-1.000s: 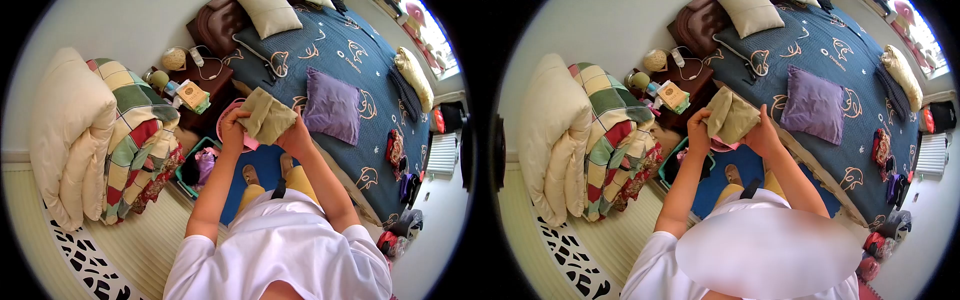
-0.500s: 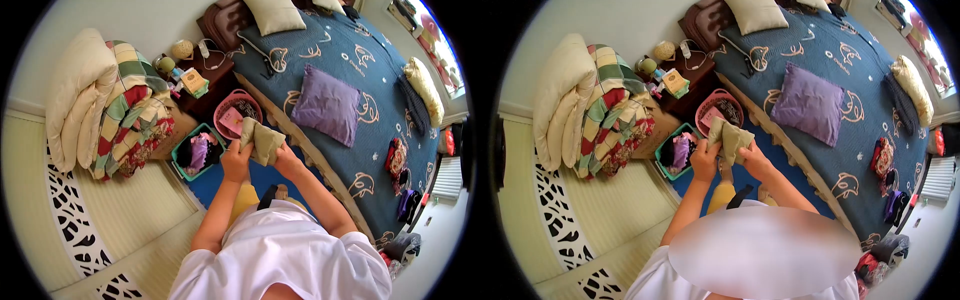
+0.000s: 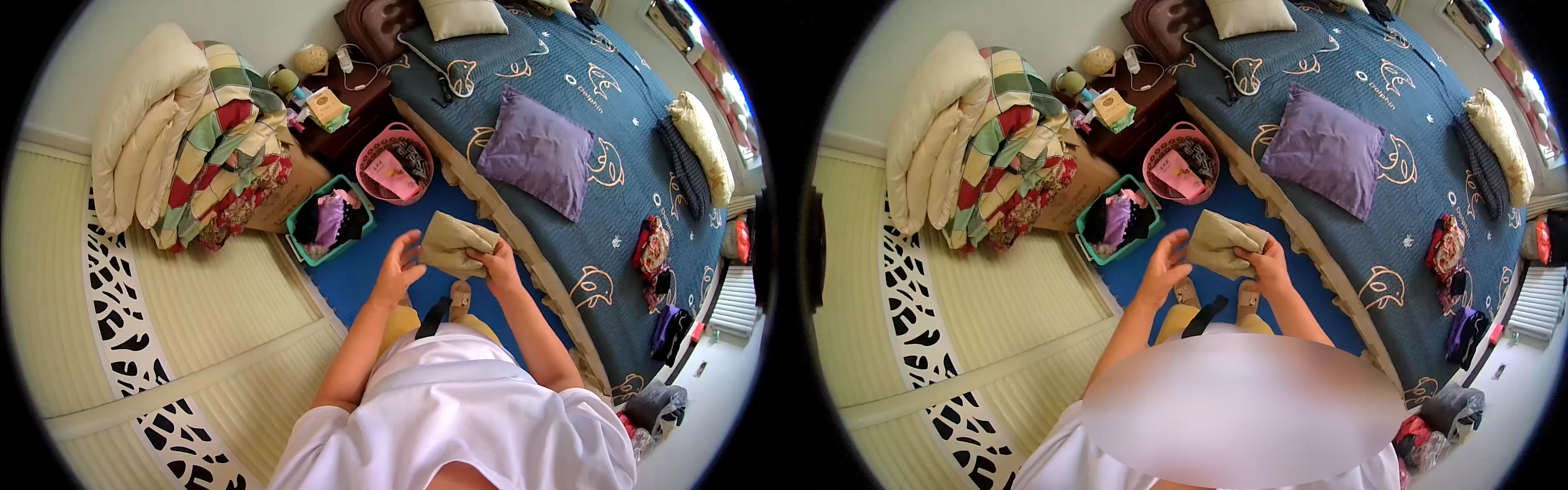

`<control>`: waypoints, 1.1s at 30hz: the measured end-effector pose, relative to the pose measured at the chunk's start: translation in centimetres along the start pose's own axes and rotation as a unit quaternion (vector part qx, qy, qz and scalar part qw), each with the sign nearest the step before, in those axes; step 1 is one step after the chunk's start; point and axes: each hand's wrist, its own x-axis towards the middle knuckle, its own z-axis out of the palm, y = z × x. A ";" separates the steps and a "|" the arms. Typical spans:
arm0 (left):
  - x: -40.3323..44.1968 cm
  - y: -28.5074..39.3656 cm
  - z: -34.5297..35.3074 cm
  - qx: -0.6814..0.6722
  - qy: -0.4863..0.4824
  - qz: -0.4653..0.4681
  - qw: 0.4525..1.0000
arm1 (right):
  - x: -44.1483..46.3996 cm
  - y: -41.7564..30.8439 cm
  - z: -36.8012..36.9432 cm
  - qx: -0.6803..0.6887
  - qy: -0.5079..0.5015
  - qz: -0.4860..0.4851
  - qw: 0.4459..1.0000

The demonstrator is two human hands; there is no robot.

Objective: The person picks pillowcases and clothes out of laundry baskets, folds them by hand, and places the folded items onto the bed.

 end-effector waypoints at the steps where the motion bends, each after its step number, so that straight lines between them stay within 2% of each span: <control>1: -0.1 0.8 0.3 -0.043 0.034 0.013 0.998 | -0.6 -0.3 0.3 -0.002 0.001 0.001 1.000; 2: 0.2 1.0 0.0 -0.044 0.037 0.012 0.998 | -1.1 -0.4 0.7 -0.019 -0.012 0.011 1.000; 4: 0.7 1.2 -0.6 -0.088 -0.096 -0.031 0.991 | -1.4 0.0 1.8 -0.037 -0.048 0.023 0.998; 5: 0.5 0.8 -1.0 -0.094 -0.085 -0.027 0.992 | -1.5 0.2 2.5 -0.045 -0.056 0.030 0.997; 7: 0.7 -0.5 -2.0 -0.135 -0.126 -0.142 0.972 | -1.0 0.7 3.7 -0.020 -0.048 0.063 0.997; 9: 0.9 -2.5 -3.4 -0.134 -0.080 -0.113 0.981 | 0.6 2.5 3.6 -0.041 -0.025 0.072 0.996; 10: 1.1 -3.5 -4.3 -0.097 -0.007 -0.093 0.991 | 1.1 3.1 4.0 -0.191 0.001 -0.026 0.981; 11: 1.3 -4.5 -5.5 -0.060 0.064 -0.073 0.993 | 1.7 3.8 4.4 -0.336 0.026 -0.125 0.933; 12: 1.3 -4.3 -6.5 -0.065 0.068 -0.072 0.993 | 1.3 3.0 6.8 -0.413 0.062 -0.185 0.890; 13: 1.5 -3.9 -7.6 0.026 0.120 -0.023 0.992 | 1.1 2.2 9.3 -0.416 0.056 -0.184 0.889; 14: 1.5 -3.5 -8.5 0.117 0.171 0.024 0.978 | 0.9 1.5 11.6 -0.494 0.029 -0.277 0.823; 15: 1.6 -3.0 -9.2 0.113 0.176 0.023 0.978 | 0.8 1.2 13.9 -0.562 0.002 -0.366 0.742; 17: 2.0 -1.9 -9.4 0.052 0.173 0.058 0.982 | 0.9 1.7 17.7 -0.621 -0.078 -0.398 0.671; 18: 1.9 -1.1 -9.1 0.047 0.177 0.058 0.981 | 1.2 2.7 19.3 -0.663 -0.086 -0.395 0.630; 19: 1.4 -0.2 -8.6 -0.091 0.136 0.041 0.986 | 1.5 3.6 20.3 -0.703 -0.093 -0.390 0.587; 20: 1.0 0.5 -8.4 -0.227 0.092 0.023 0.969 | 2.3 4.5 20.5 -0.706 -0.098 -0.388 0.584; 21: 0.8 0.8 -9.0 -0.232 0.096 0.023 0.968 | 3.3 5.6 20.8 -0.701 -0.094 -0.379 0.597; 23: 0.5 1.4 -10.1 -0.358 0.051 -0.132 0.923 | 4.3 6.9 20.9 -0.697 -0.096 -0.368 0.608; 25: 0.2 2.0 -11.0 -0.364 0.061 -0.145 0.918 | 4.7 7.2 21.7 -0.707 -0.147 -0.322 0.612; 27: 0.2 1.9 -11.9 -0.370 0.064 -0.162 0.913 | 5.0 7.2 21.9 -0.706 -0.152 -0.310 0.619; 29: 0.8 1.2 -13.0 -0.330 0.056 -0.132 0.933 | 6.0 7.9 21.4 -0.638 -0.149 -0.307 0.690; 31: 1.0 1.0 -13.9 -0.312 0.046 -0.114 0.942 | 7.0 8.9 19.8 -0.635 -0.118 -0.316 0.695; 33: 1.2 0.8 -14.6 -0.291 0.038 -0.098 0.951 | 7.5 9.7 18.5 -0.466 -0.022 -0.208 0.859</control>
